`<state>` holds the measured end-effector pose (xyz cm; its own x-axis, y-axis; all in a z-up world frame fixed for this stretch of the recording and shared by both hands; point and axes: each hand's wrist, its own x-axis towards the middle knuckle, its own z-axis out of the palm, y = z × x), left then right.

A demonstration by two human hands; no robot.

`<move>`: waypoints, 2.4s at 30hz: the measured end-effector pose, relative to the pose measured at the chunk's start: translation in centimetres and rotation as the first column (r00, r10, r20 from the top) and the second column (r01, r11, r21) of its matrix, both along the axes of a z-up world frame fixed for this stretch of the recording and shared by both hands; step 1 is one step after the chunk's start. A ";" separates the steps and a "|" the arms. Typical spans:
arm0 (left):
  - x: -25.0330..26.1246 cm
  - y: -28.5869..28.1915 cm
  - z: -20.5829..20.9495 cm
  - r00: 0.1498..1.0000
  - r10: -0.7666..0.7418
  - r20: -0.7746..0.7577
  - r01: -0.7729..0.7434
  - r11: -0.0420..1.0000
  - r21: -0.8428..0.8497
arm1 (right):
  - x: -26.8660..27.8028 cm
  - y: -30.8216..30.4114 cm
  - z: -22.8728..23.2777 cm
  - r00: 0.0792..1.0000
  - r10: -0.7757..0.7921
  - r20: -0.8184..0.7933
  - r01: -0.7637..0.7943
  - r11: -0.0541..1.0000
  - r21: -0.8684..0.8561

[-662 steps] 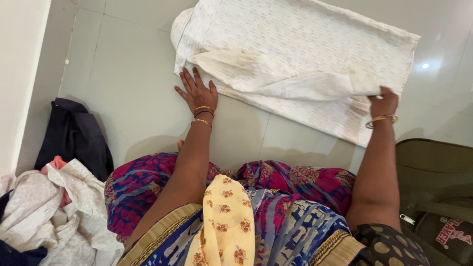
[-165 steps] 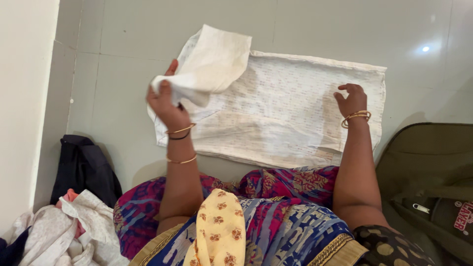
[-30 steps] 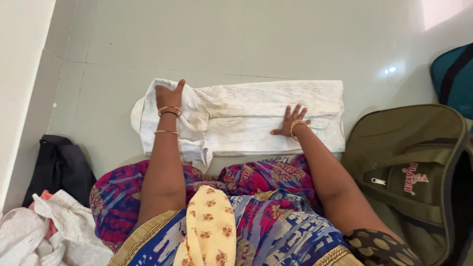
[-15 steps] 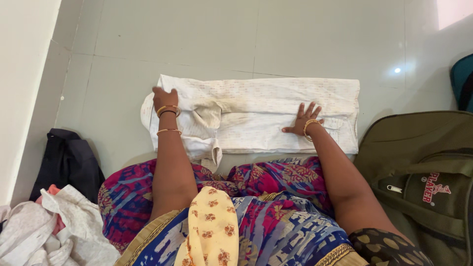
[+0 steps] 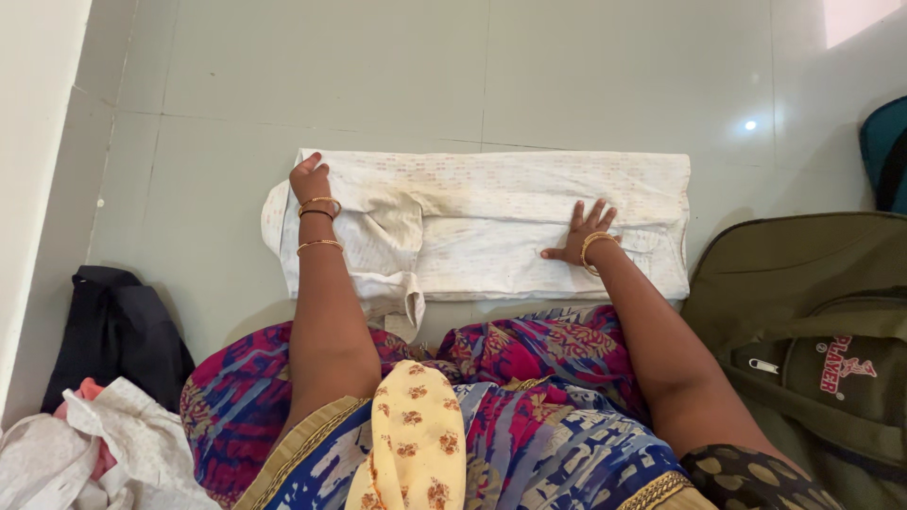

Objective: The person folds a white shirt on the floor by bringing the sleeves in and folding the body into a rectangle.

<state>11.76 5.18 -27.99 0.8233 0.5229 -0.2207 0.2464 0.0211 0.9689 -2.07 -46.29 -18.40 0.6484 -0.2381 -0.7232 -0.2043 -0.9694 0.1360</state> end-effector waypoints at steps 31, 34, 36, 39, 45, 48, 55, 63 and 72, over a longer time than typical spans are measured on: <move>-9.2 -18.7 6.3 0.679 -0.575 -0.456 0.564 0.011 0.826 | 2.2 -5.1 0.6 0.999 0.047 -0.009 -0.046 0.998 0.043; -9.1 -18.9 6.6 0.684 -0.571 -0.454 0.550 -0.005 0.835 | 2.9 -3.9 -0.5 0.904 0.068 0.423 -0.160 0.970 0.184; -9.3 -18.9 6.9 0.671 -0.567 -0.478 0.575 -0.009 0.818 | 3.4 -1.4 -2.1 0.753 -0.014 0.658 -0.307 0.877 0.370; -9.2 -18.8 7.3 0.666 -0.559 -0.494 0.587 -0.017 0.809 | 3.8 2.6 -4.3 0.721 0.019 0.693 -0.463 0.757 0.462; -9.3 -18.8 7.7 0.659 -0.552 -0.511 0.598 -0.029 0.801 | 4.7 -0.3 -7.0 0.803 0.177 0.569 -0.368 0.898 0.241; -9.4 -18.9 7.8 0.661 -0.558 -0.502 0.591 -0.025 0.806 | 5.2 -4.3 -7.2 0.820 0.093 0.565 -0.235 0.954 0.184; -9.5 -18.9 8.0 0.655 -0.552 -0.516 0.605 -0.026 0.796 | 3.4 -12.0 -5.8 0.761 -0.168 0.626 0.091 0.984 0.153; -9.4 -18.9 8.2 0.651 -0.546 -0.527 0.614 -0.029 0.789 | 1.5 -15.8 -3.7 0.693 -0.320 0.646 0.306 0.942 0.138; -9.4 -18.9 8.3 0.652 -0.549 -0.523 0.619 -0.013 0.786 | 4.9 -12.4 -1.7 0.727 -0.338 0.598 0.431 0.902 -0.014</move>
<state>2.40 -13.73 -19.73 0.9570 -0.2749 -0.0926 -0.2513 -0.9451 0.2087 2.86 -58.65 -20.12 0.7555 -0.6274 -0.1888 -0.6388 -0.7693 0.0001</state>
